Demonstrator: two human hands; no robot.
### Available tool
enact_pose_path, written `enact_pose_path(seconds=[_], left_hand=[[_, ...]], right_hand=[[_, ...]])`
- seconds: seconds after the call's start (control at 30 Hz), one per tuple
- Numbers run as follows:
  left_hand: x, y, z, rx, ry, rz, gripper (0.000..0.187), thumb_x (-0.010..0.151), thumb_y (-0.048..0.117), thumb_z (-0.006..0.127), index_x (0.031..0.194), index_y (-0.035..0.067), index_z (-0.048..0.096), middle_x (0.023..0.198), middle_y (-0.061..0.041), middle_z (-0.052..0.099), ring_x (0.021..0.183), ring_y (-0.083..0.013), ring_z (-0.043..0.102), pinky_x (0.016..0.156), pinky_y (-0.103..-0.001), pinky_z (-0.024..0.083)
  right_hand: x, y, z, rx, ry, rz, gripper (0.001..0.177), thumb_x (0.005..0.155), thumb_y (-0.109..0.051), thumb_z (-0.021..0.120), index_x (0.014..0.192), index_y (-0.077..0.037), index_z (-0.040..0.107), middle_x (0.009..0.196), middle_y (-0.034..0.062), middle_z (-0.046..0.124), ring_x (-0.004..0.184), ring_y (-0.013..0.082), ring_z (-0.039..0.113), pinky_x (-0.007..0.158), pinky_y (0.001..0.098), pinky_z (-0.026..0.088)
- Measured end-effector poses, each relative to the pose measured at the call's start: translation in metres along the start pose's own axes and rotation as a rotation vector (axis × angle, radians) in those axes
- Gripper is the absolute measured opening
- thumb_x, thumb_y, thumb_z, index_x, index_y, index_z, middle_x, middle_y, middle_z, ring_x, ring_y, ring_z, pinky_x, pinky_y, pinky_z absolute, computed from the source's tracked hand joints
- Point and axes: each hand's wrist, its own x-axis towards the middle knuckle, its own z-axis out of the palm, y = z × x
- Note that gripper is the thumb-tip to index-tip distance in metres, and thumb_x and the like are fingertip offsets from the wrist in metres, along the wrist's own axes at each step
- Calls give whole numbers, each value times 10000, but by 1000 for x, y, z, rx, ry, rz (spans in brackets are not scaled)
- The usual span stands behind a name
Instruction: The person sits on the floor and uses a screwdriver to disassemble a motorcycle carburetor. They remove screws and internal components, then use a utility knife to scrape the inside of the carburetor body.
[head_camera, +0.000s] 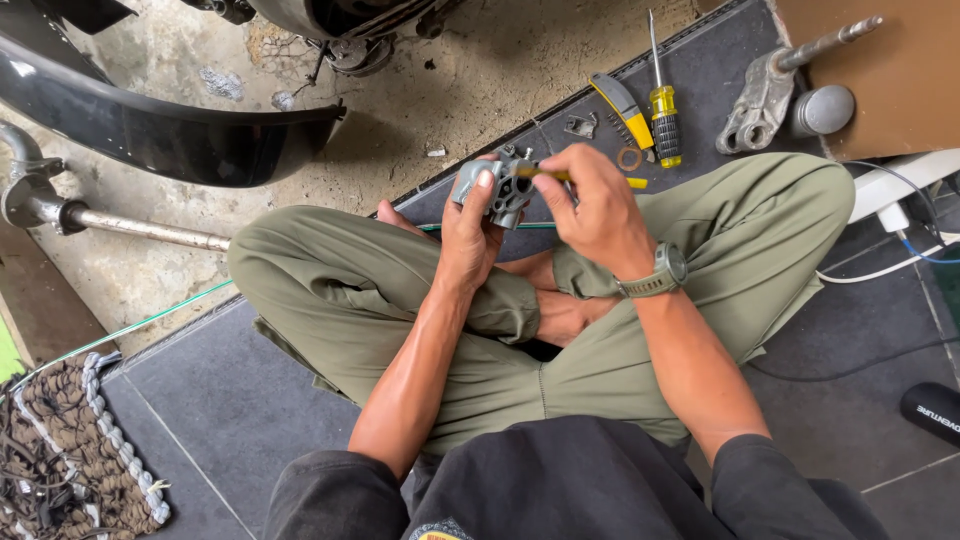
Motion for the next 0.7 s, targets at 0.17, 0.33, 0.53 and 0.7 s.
enact_pose_path(seconds=[0.17,0.33,0.53,0.7], left_hand=[[0,-4,1,-4,41,7,421,1005,317,694,1343,85,596,1042,-232,720,855,-272,768,710,-343,670],[-2,0,7,14,44,26,423,1001,321,706,1329,71,613,1034,-240,727,844,-269,763,685,-359,664],[-7,4,7,11,8,6,462,1062,465,576,1330,91,613,1004,-203,704,832,-238,730,690,-368,646],[-11,9,14,11,38,8,523,1073,503,518,1332,55,600,1008,-201,675,842,-253,717,710,-393,635]], right_hand=[[5,5,-2,-247,49,-155,176,1085,-197,651,969,-67,633,799,85,602,729,326,609,662,432,471],[5,-1,6,-228,35,-212,225,1051,-206,673,846,-136,608,719,16,516,700,295,573,655,423,445],[7,0,-6,-178,44,-192,205,1060,-159,677,872,-95,624,724,36,531,692,293,563,672,393,434],[6,9,-7,-112,48,-171,174,1047,-154,711,908,-82,634,757,61,575,723,320,593,686,405,445]])
